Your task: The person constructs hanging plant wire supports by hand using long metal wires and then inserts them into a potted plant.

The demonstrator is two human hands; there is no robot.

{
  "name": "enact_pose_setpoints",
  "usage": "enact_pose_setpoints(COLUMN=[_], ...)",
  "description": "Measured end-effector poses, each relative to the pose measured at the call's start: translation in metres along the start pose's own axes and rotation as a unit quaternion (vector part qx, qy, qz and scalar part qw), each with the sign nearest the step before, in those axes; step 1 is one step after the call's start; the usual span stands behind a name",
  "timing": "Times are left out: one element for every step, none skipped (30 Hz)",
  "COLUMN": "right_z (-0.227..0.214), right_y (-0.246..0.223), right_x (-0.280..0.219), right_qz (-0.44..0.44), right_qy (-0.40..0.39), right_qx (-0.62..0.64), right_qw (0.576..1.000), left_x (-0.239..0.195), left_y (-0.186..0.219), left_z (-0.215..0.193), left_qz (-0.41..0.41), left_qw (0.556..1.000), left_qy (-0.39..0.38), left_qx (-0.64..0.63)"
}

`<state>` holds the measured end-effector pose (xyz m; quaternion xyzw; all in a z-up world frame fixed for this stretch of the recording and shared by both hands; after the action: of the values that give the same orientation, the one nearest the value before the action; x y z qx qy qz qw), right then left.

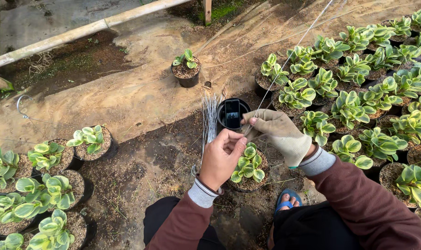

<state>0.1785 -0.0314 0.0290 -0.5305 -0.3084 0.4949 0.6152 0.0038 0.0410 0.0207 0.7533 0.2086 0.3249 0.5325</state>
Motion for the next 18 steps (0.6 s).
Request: enact_pose_setpoints(right_z=[0.000, 0.003, 0.005, 0.006, 0.009, 0.011, 0.013, 0.012, 0.012, 0.012, 0.008, 0.001, -0.007, -0.021, -0.036, -0.050, -0.064, -0.075], right_y=[-0.003, -0.006, -0.007, -0.009, -0.010, -0.011, -0.013, -0.015, -0.020, -0.025, -0.031, -0.044, -0.054, -0.062, -0.070, -0.080, -0.089, -0.093], right_x=[-0.002, -0.003, -0.004, -0.005, -0.006, -0.007, -0.008, -0.010, -0.011, -0.011, -0.007, -0.004, -0.006, -0.013, -0.022, -0.027, -0.031, -0.034], right_qz=[0.004, 0.004, 0.002, 0.000, 0.001, -0.007, -0.017, -0.017, -0.020, -0.022, -0.025, -0.080, -0.135, -0.182, -0.226, -0.258, -0.287, -0.286], right_qy=[0.008, 0.007, 0.022, 0.036, 0.037, 0.032, 0.028, 0.029, -0.012, -0.052, -0.049, -0.056, -0.063, -0.003, 0.055, 0.079, 0.103, 0.106], right_qx=[0.011, 0.010, 0.002, -0.005, -0.005, -0.001, 0.004, 0.004, 0.041, 0.078, 0.078, 0.089, 0.099, 0.101, 0.101, 0.111, 0.121, 0.120], right_qw=[1.000, 1.000, 1.000, 0.999, 0.999, 0.999, 0.999, 0.999, 0.999, 0.995, 0.995, 0.991, 0.984, 0.978, 0.967, 0.956, 0.944, 0.945], left_x=[0.001, 0.001, 0.000, 0.000, -0.001, 0.000, 0.000, 0.000, 0.001, 0.001, 0.002, 0.001, 0.000, -0.001, -0.003, -0.006, -0.010, -0.015], left_y=[0.001, 0.002, 0.003, 0.003, 0.003, 0.002, 0.001, -0.001, -0.005, -0.008, -0.011, -0.014, -0.017, -0.019, -0.022, -0.024, -0.025, -0.027], left_z=[-0.001, -0.001, -0.001, -0.001, -0.001, -0.002, -0.003, -0.004, -0.007, -0.010, -0.014, -0.017, -0.020, -0.024, -0.026, -0.027, -0.028, -0.028], left_qz=[0.004, 0.004, 0.004, 0.003, 0.002, 0.003, 0.004, 0.004, -0.010, -0.024, -0.022, -0.030, -0.036, -0.034, -0.042, -0.049, -0.051, -0.063], left_qw=[1.000, 1.000, 1.000, 1.000, 1.000, 1.000, 1.000, 1.000, 0.999, 0.998, 0.997, 0.995, 0.992, 0.991, 0.989, 0.986, 0.985, 0.982], left_qy=[-0.007, -0.005, -0.012, -0.018, -0.019, -0.018, -0.019, -0.020, -0.029, -0.038, -0.041, -0.057, -0.074, -0.078, -0.091, -0.105, -0.107, -0.120], left_qx=[0.014, 0.014, 0.012, 0.010, 0.010, -0.005, -0.020, -0.020, -0.037, -0.053, -0.054, -0.077, -0.099, -0.099, -0.111, -0.123, -0.125, -0.133])
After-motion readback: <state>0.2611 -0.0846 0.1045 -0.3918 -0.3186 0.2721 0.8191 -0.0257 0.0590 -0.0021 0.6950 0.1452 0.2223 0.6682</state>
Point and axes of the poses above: each hand's wrist, its own x-axis towards the middle knuckle, its own z-axis out of the palm, y = z × x, the point moved 4 cm from there along x, towards the middle knuckle, and after that the axes turned 7 degrees about x, right-handed, at the moved point
